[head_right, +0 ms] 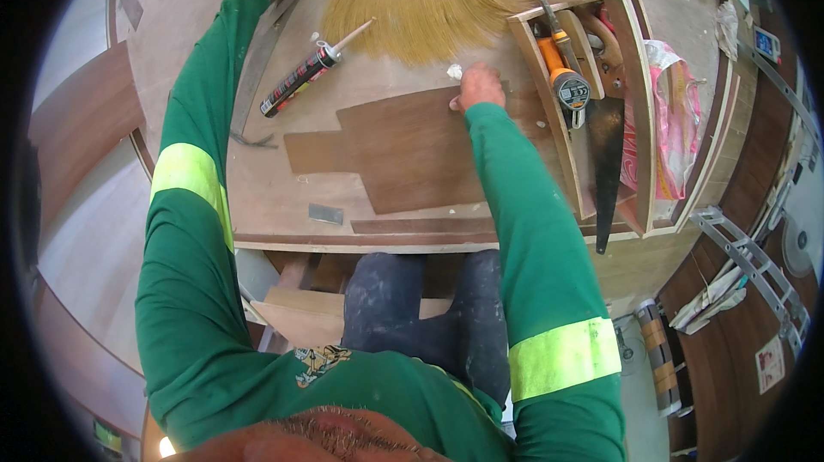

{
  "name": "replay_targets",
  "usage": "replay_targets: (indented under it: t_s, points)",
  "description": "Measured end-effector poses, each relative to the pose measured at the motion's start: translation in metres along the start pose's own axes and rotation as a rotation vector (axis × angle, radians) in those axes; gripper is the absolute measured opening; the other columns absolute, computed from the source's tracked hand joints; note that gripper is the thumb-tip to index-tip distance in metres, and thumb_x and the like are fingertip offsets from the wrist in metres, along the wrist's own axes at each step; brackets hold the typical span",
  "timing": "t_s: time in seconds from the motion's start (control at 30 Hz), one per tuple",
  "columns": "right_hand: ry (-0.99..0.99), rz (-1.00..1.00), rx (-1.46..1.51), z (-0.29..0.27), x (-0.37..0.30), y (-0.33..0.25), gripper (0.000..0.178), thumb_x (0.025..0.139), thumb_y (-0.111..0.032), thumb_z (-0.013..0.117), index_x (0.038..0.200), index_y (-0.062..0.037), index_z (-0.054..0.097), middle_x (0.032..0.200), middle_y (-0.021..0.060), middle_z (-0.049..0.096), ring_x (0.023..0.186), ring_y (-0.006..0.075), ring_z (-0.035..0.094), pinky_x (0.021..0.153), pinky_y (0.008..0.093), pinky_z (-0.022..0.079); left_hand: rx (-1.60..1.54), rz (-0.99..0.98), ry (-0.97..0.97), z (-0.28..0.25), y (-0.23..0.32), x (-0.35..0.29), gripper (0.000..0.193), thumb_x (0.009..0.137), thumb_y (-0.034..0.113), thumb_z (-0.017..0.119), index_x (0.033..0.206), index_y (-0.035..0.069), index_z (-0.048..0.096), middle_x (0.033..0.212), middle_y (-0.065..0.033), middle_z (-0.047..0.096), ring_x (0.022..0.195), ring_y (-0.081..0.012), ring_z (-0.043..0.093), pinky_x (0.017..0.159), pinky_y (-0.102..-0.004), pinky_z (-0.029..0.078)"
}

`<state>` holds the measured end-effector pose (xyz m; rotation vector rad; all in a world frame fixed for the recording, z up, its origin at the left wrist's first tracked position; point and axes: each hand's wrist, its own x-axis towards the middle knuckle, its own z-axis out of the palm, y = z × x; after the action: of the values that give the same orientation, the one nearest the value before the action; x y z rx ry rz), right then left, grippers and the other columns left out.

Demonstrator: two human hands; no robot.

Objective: The person handles small hardware and then picks up and moves several wooden planks and trim pieces around a cluttered construction site. They place some pieces into a cardboard box and continue moving materials across the floor.

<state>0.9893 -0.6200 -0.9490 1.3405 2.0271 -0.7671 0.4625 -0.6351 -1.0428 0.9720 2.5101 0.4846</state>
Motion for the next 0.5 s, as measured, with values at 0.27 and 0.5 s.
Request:
replay_targets:
  t_s: [0.27, 0.5]
  points:
    - [0.005, -0.024, 0.023, -0.004, -0.002, -0.005, 0.077, 0.060, -0.025, 0.098, 0.117, 0.0020, 0.054, 0.116, 0.0280, 0.063, 0.108, 0.0386, 0.067, 0.091, 0.0420, 0.058, -0.164, 0.216, -0.300, -0.074, -0.061, -0.064, 0.040, 0.093, 0.029, 0.067, 0.121, 0.001, 0.066, 0.113, -0.0196, 0.071, 0.099, -0.0333, 0.069, 0.093, -0.0385, 0.052]
    - [0.021, 0.012, 0.026, -0.009, -0.010, -0.008, 0.074, 0.060, -0.025, 0.098, 0.115, 0.0017, 0.056, 0.117, 0.0277, 0.063, 0.108, 0.0402, 0.067, 0.091, 0.0434, 0.057, 0.290, -0.059, 0.079, -0.090, -0.025, -0.203, 0.086, 0.079, 0.063, 0.074, 0.117, -0.013, 0.059, 0.117, -0.0276, 0.063, 0.111, -0.0411, 0.060, 0.098, -0.0445, 0.048]
